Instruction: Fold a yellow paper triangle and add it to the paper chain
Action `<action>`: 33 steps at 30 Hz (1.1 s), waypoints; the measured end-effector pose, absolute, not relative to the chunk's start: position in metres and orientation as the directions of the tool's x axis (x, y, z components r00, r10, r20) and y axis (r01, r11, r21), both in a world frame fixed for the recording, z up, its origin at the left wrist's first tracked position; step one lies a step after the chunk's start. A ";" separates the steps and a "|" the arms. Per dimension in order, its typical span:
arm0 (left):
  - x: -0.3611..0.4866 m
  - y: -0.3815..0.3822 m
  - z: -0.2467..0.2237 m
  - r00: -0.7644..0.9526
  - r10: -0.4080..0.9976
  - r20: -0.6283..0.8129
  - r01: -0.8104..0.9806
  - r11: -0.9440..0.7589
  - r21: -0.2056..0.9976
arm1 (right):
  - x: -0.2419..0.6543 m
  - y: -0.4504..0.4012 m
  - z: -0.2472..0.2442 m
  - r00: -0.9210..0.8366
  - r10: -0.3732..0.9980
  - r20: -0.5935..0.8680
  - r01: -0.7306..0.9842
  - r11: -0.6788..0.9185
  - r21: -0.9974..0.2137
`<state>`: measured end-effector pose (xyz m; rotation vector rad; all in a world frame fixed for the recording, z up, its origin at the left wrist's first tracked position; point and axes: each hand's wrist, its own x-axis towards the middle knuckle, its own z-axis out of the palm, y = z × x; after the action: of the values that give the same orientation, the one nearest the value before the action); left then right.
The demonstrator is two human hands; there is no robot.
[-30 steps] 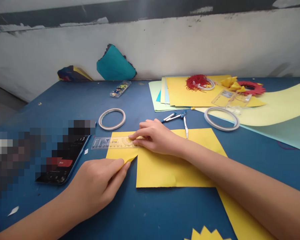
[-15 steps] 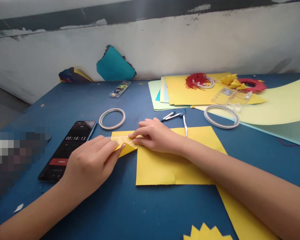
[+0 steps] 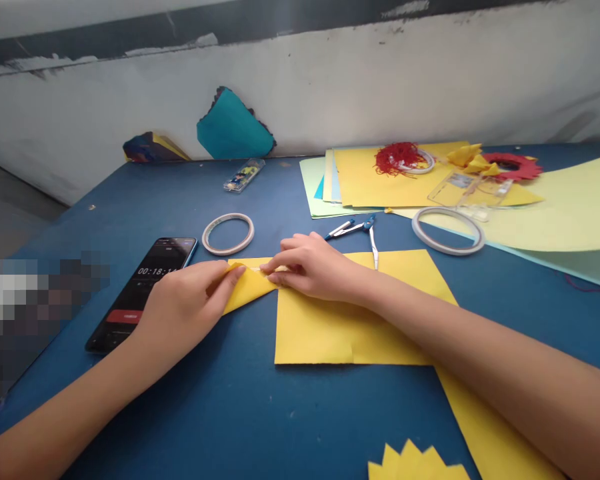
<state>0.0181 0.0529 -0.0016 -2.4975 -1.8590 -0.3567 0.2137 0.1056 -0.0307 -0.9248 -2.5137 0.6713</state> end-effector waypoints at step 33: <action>0.009 0.054 0.009 0.207 0.948 0.241 0.977 -0.187 -0.100 | 0.215 0.106 -0.033 -0.716 0.671 0.192 0.493 0.681 -0.542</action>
<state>0.0089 0.0543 0.0091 -2.2493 -1.8356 -0.1831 0.2147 0.1055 -0.0327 -0.9114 -2.5178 0.6537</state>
